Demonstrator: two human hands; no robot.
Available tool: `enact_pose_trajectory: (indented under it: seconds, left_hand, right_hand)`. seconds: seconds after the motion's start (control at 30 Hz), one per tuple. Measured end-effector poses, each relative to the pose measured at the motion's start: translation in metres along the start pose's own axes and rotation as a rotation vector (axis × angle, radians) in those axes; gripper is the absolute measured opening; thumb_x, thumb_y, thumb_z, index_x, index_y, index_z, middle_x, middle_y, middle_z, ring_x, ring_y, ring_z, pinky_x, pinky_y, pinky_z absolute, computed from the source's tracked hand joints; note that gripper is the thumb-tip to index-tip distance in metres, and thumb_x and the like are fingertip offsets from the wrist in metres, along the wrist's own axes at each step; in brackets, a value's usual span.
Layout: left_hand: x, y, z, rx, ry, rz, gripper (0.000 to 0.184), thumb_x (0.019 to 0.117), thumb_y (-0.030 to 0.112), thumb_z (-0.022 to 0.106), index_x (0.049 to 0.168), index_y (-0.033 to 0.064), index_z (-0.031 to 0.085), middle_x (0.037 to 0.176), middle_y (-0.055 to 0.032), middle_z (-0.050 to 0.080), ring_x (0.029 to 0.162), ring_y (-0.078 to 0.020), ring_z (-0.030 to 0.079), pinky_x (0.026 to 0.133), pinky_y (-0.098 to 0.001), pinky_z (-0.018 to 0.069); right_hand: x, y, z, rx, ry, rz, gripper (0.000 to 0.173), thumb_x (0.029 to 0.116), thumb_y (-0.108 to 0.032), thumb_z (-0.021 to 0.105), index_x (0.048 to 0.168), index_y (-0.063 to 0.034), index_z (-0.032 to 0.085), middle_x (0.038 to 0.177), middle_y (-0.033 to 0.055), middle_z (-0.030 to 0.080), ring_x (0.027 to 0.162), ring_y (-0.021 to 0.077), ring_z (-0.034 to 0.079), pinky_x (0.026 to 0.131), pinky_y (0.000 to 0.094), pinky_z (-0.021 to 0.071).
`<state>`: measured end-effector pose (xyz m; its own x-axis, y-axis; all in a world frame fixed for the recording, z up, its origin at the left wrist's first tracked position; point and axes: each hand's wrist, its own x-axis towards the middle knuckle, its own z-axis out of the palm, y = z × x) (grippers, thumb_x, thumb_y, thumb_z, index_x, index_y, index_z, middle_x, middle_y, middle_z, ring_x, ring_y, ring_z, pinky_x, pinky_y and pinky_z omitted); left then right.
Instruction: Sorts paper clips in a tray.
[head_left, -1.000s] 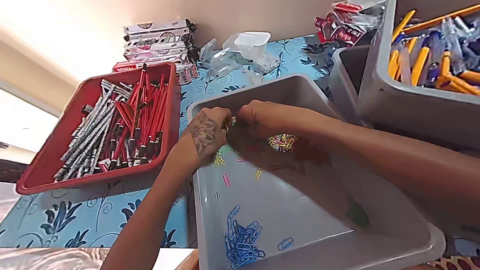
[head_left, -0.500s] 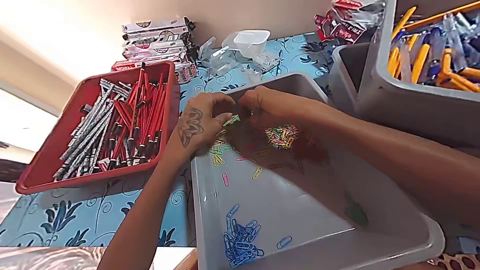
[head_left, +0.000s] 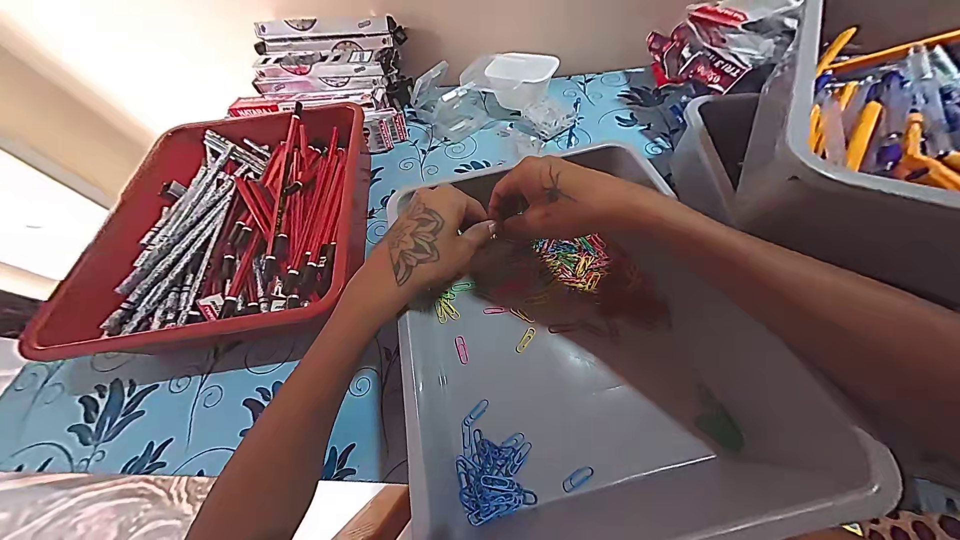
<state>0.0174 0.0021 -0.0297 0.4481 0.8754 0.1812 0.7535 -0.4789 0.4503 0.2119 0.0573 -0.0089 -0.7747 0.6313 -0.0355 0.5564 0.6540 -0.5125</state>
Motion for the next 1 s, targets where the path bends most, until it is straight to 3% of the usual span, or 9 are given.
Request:
enact_pose_trajectory:
  seconds: [0.17, 0.23, 0.4, 0.53, 0.63, 0.73, 0.8, 0.93, 1.0]
  left_hand:
    - [0.001, -0.001, 0.0, 0.009, -0.003, 0.003, 0.025, 0.1031, 0.017, 0.059, 0.088, 0.0011, 0.07, 0.077, -0.0101, 0.064, 0.073, -0.0208, 0.061, 0.07, -0.0435, 0.0452]
    - [0.002, -0.001, 0.001, 0.03, 0.007, 0.003, 0.028, 0.103, 0.016, 0.057, 0.08, 0.0034, 0.065, 0.069, -0.0061, 0.057, 0.066, -0.0174, 0.055, 0.064, -0.0396, 0.0412]
    - [0.001, 0.003, 0.001, 0.071, 0.02, -0.1, 0.032, 0.0997, 0.016, 0.056, 0.069, 0.0071, 0.056, 0.062, -0.0025, 0.047, 0.06, -0.0153, 0.048, 0.058, -0.0378, 0.0343]
    - [0.001, 0.005, 0.001, 0.1, -0.008, -0.127, 0.031, 0.1004, 0.017, 0.057, 0.071, 0.0065, 0.058, 0.063, -0.0045, 0.05, 0.062, -0.0183, 0.051, 0.058, -0.0403, 0.0359]
    - [0.001, 0.005, 0.002, 0.121, -0.034, -0.147, 0.03, 0.1001, 0.017, 0.057, 0.072, 0.0071, 0.06, 0.063, -0.0052, 0.053, 0.062, -0.02, 0.055, 0.059, -0.0427, 0.0381]
    - [0.002, 0.005, 0.002, 0.114, -0.021, -0.141, 0.03, 0.0983, 0.016, 0.058, 0.069, 0.0082, 0.056, 0.061, -0.0031, 0.049, 0.059, -0.0171, 0.05, 0.056, -0.0395, 0.0352]
    - [0.001, 0.004, -0.002, 0.046, -0.045, -0.12, 0.029, 0.0984, 0.015, 0.062, 0.071, 0.007, 0.06, 0.061, -0.0024, 0.051, 0.058, -0.0144, 0.05, 0.057, -0.0371, 0.0365]
    - [-0.007, -0.006, -0.019, -0.194, -0.347, 0.128, 0.023, 0.096, 0.016, 0.065, 0.073, 0.0117, 0.068, 0.06, 0.0069, 0.057, 0.053, 0.0006, 0.051, 0.05, -0.0196, 0.0394]
    - [-0.02, -0.003, -0.024, -0.334, -0.615, 0.282, 0.016, 0.0928, 0.014, 0.068, 0.079, 0.0076, 0.074, 0.066, 0.0065, 0.065, 0.059, 0.0034, 0.058, 0.054, -0.0141, 0.0458]
  right_hand:
    - [-0.002, -0.007, -0.004, 0.025, -0.019, 0.04, 0.009, 0.0965, -0.012, 0.07, 0.096, -0.0053, 0.075, 0.084, 0.0014, 0.069, 0.074, 0.0027, 0.06, 0.069, 0.0217, 0.0476]
    - [-0.002, -0.007, -0.006, 0.001, -0.062, 0.037, 0.008, 0.0962, -0.008, 0.069, 0.095, -0.0052, 0.076, 0.083, 0.0015, 0.07, 0.074, 0.0039, 0.061, 0.07, 0.0232, 0.0477]
    - [-0.004, 0.007, 0.002, -0.122, -0.116, 0.017, 0.008, 0.0932, -0.005, 0.07, 0.098, -0.0021, 0.076, 0.091, 0.0111, 0.072, 0.087, 0.0235, 0.068, 0.08, 0.0469, 0.0543]
    - [-0.003, 0.007, 0.004, -0.187, -0.194, 0.038, 0.009, 0.0944, -0.006, 0.07, 0.102, -0.0036, 0.075, 0.093, 0.0115, 0.071, 0.089, 0.0269, 0.068, 0.081, 0.0511, 0.054]
    - [-0.004, 0.008, 0.004, -0.168, -0.182, -0.014, 0.008, 0.0959, -0.007, 0.067, 0.097, -0.0026, 0.074, 0.087, 0.0098, 0.069, 0.083, 0.0236, 0.067, 0.074, 0.0478, 0.0532]
    - [-0.005, 0.01, 0.002, -0.137, -0.132, -0.049, 0.009, 0.0961, -0.005, 0.064, 0.094, 0.0009, 0.07, 0.084, 0.01, 0.066, 0.079, 0.0201, 0.063, 0.072, 0.0408, 0.0502]
    - [-0.004, 0.008, 0.001, -0.114, -0.114, -0.073, 0.009, 0.096, -0.003, 0.062, 0.093, 0.0025, 0.069, 0.085, 0.0102, 0.065, 0.078, 0.017, 0.06, 0.071, 0.0358, 0.0471]
    - [-0.004, -0.001, -0.006, 0.036, -0.235, -0.046, 0.008, 0.0955, -0.008, 0.069, 0.096, -0.0019, 0.075, 0.082, 0.0049, 0.069, 0.073, 0.0086, 0.061, 0.069, 0.0276, 0.049]
    - [-0.007, -0.006, -0.007, 0.2, -0.365, -0.061, 0.007, 0.0942, -0.009, 0.071, 0.092, -0.0034, 0.076, 0.074, -0.0003, 0.069, 0.062, 0.0023, 0.059, 0.06, 0.0207, 0.0471]
